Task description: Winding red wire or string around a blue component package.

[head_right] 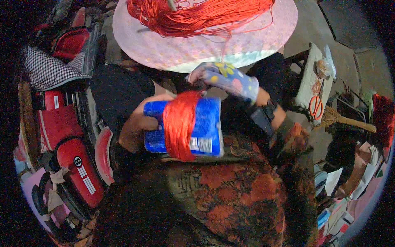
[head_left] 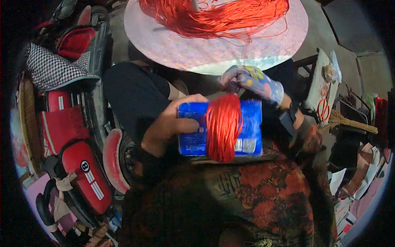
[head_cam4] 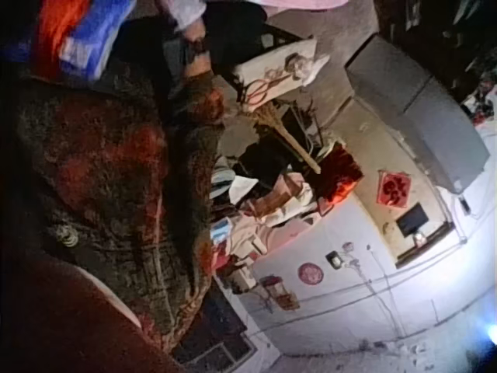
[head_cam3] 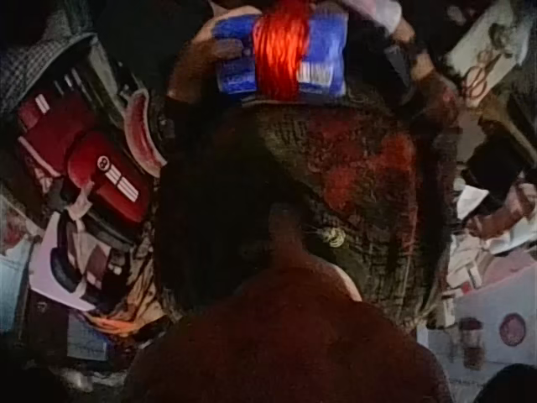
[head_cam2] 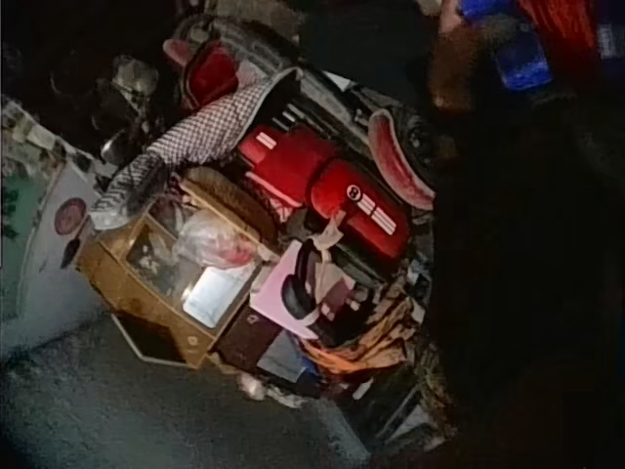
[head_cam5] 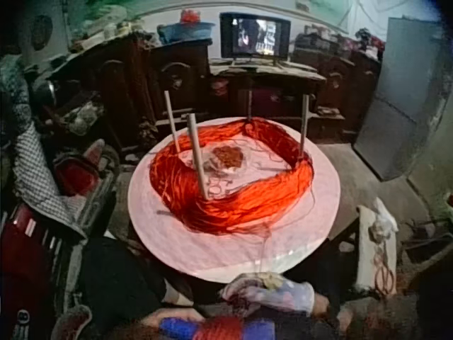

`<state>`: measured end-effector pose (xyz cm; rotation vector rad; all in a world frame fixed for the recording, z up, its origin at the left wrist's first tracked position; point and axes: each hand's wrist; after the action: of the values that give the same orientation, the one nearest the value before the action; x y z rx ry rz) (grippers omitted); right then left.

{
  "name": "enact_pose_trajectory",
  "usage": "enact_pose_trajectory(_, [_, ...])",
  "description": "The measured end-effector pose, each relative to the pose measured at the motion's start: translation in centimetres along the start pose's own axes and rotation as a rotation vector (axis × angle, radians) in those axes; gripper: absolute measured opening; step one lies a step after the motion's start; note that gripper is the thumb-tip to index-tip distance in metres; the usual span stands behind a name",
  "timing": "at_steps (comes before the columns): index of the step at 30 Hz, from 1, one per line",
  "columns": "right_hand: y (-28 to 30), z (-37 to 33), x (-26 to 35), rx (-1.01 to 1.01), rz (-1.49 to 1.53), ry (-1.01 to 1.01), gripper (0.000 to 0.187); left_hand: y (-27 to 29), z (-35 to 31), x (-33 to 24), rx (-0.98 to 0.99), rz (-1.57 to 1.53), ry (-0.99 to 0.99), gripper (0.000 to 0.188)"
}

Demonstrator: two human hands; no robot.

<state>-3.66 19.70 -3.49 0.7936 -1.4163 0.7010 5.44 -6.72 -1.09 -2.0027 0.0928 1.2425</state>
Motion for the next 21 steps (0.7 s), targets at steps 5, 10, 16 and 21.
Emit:
enact_pose_trajectory(5, [-5.3,-3.1,1.3,-0.428,0.256,0.037,0.068,-1.7,0.9,1.0,-0.357,-0.329,-0.133,0.043])
enact_pose_trajectory(10, [-6.8,-3.7,2.1,-0.631,0.378,0.133,0.111,-3.3,1.4,1.8,-0.411,-0.352,-0.147,0.043])
enact_pose_trajectory(16, [-6.0,-4.5,0.9,-0.59,-0.094,0.102,0.117,-3.2,0.5,3.0,-0.326,-0.291,-0.044,0.053])
enact_pose_trajectory(21, [-6.3,-6.9,2.3,-0.609,-0.332,0.08,0.088,-3.1,-0.6,2.6,-0.16,-0.113,0.144,0.066])
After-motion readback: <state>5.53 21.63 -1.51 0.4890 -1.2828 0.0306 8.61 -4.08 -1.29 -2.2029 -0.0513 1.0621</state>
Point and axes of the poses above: each hand's wrist, its own z-axis towards the middle knuckle, its own y-axis out of the back of the hand, x = y × z, and after that the axes turned 1 degree about -y, right-handed
